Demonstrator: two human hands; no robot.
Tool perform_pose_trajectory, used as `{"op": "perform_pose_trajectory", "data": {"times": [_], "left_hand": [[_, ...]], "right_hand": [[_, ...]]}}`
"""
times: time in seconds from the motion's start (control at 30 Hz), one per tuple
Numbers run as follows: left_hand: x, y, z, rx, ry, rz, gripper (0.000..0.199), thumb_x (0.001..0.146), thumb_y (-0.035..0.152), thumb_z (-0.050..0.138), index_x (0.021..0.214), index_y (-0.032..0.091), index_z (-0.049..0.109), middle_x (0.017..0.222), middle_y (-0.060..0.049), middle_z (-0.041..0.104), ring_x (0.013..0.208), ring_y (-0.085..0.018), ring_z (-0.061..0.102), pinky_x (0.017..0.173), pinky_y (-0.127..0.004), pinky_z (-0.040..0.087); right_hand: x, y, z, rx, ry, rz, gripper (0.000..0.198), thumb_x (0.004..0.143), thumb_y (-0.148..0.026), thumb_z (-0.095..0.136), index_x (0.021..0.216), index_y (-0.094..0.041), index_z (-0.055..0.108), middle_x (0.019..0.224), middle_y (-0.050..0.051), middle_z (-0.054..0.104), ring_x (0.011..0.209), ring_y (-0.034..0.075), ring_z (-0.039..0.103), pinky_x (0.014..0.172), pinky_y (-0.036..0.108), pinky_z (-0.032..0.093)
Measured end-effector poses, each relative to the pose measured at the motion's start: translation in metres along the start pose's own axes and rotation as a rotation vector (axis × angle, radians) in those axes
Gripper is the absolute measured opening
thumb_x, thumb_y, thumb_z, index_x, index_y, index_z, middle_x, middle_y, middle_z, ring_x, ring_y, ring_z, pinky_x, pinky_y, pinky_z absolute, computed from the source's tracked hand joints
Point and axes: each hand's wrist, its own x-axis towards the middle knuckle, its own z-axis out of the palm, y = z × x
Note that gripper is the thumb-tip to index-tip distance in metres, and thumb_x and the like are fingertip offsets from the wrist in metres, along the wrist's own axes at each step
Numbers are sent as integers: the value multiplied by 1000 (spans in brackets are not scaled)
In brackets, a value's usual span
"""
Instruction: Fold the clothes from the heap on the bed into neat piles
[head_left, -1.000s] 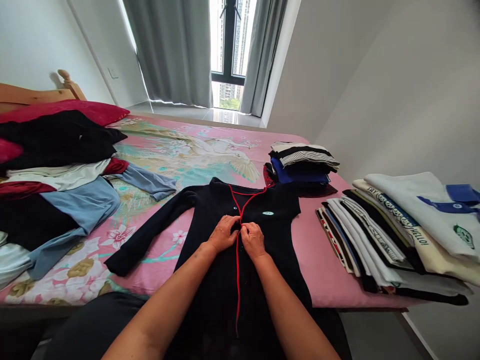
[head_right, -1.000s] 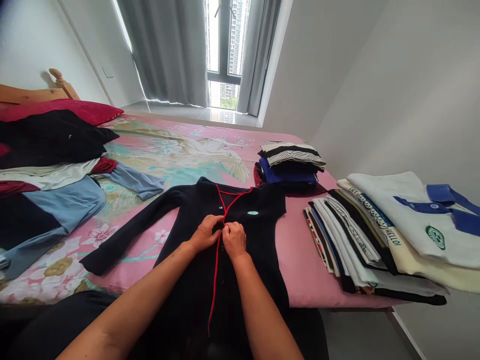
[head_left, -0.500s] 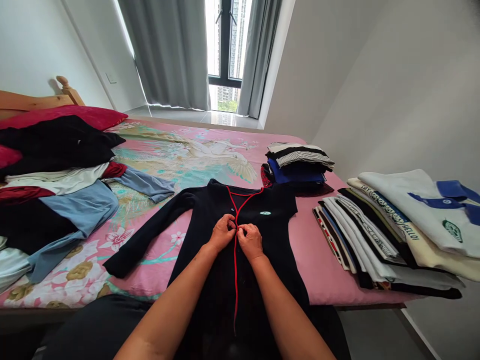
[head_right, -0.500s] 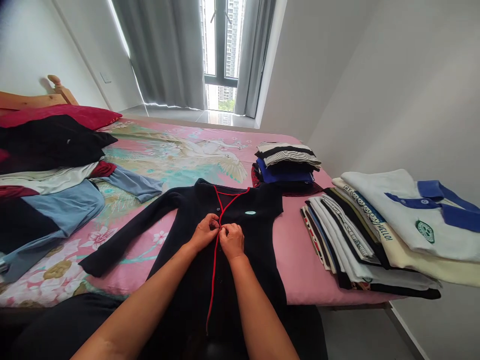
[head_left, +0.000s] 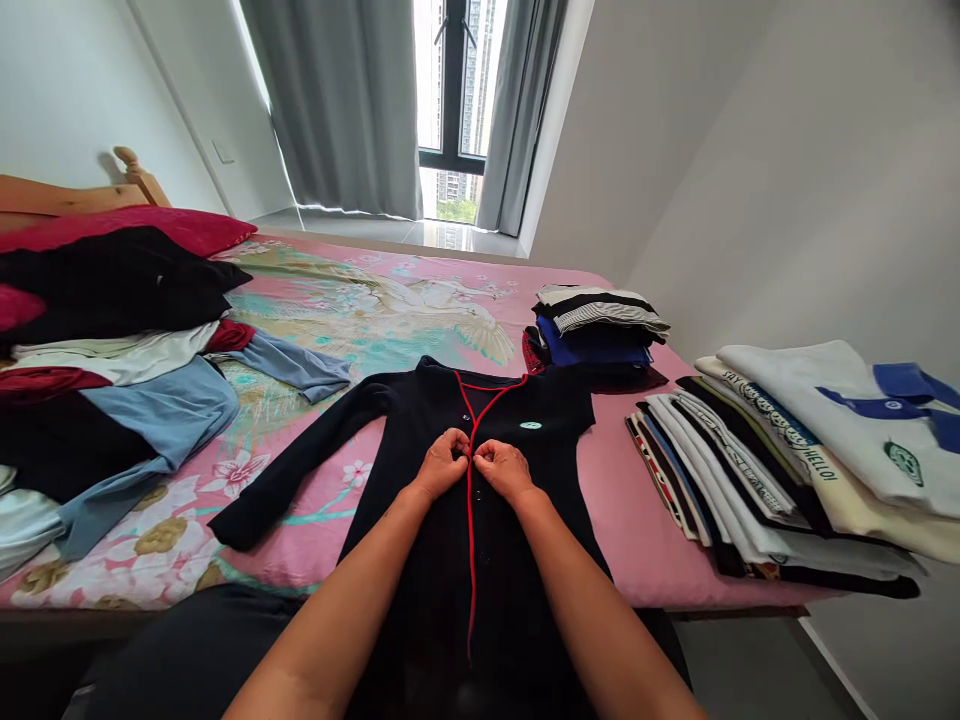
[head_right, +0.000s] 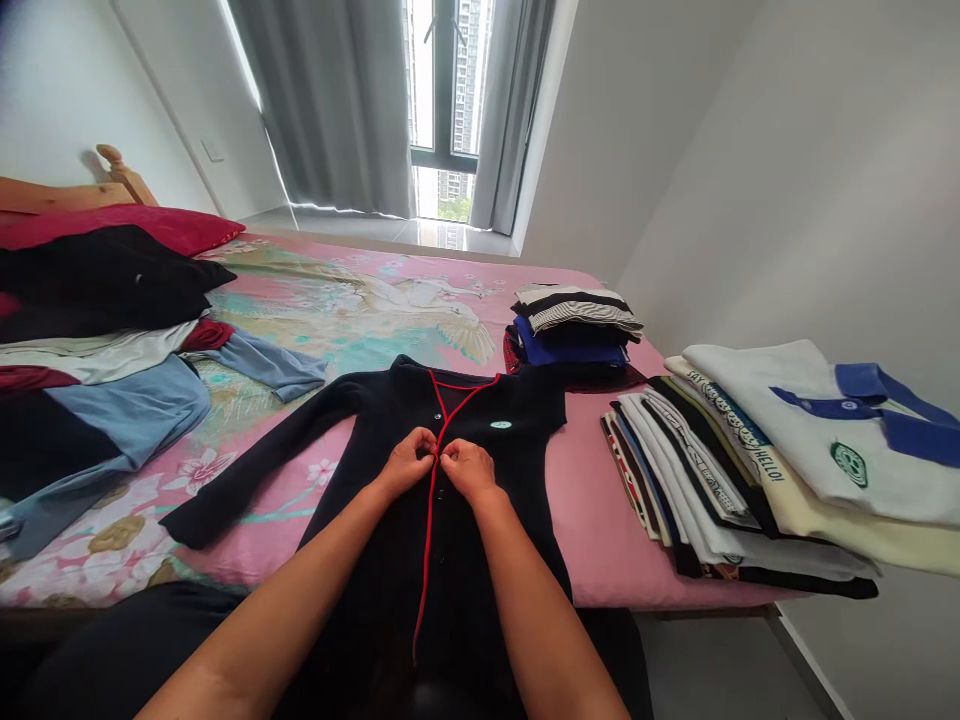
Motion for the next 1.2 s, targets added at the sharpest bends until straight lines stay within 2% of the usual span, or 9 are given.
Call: {"op": "perform_pose_trajectory", "data": {"times": [0.17, 0.4, 0.67, 0.8, 0.9, 1.0, 1.2], "left_hand": [[0, 1, 1, 42, 27, -18, 22, 67, 11, 55, 88, 19, 53, 73, 3, 60, 73, -13, 57, 74, -28, 46], [-5, 5, 8, 158, 108, -19, 21, 64, 6, 51, 79, 20, 53, 69, 1, 54, 75, -17, 51, 75, -33, 44], [-3, 6, 6, 132, 75, 15, 25, 63, 7, 54, 84, 21, 53, 76, 1, 56, 78, -17, 53, 81, -35, 45], [-4, 4, 3, 68, 52, 18, 21, 65, 8, 53, 81, 21, 52, 76, 2, 56, 76, -14, 54, 78, -30, 46], [-6, 3, 2, 21, 47, 12, 12, 69, 12, 52, 76, 20, 51, 74, 3, 56, 71, -11, 54, 72, -26, 46], [-7, 3, 2, -15, 50, 13, 7, 72, 14, 51, 75, 20, 51, 75, 4, 58, 73, -11, 56, 73, -25, 46], [-7, 9, 4, -7, 96, 12, 10, 71, 19, 59, 80, 21, 56, 80, 1, 61, 77, -13, 58, 78, -28, 47]], "right_hand": [[-2, -3, 2, -38, 1, -9, 8, 75, -30, 59, 78, -25, 66, 72, -3, 65, 67, 12, 57, 58, 22, 33], [-3, 1, 4, -32, -7, -14, 12, 74, -24, 57, 82, -28, 66, 75, -5, 66, 70, 12, 58, 59, 22, 34], [0, 0, 4, -12, -10, 17, 12, 72, -25, 59, 81, -27, 66, 71, -6, 64, 66, 11, 57, 58, 22, 35], [-2, 0, 4, -5, -8, 22, 10, 72, -24, 58, 79, -26, 65, 73, -5, 64, 67, 12, 56, 58, 22, 33], [-7, 3, 8, 8, 54, -33, 8, 74, -26, 57, 80, -25, 63, 74, -4, 63, 71, 12, 55, 61, 22, 34], [-12, 6, 13, 7, 146, -105, 7, 77, -27, 56, 80, -24, 61, 72, -4, 59, 72, 12, 54, 63, 22, 34], [-19, 6, 21, -75, 308, -211, 9, 81, -23, 50, 77, -20, 58, 72, -1, 56, 71, 12, 50, 66, 21, 33]]}}
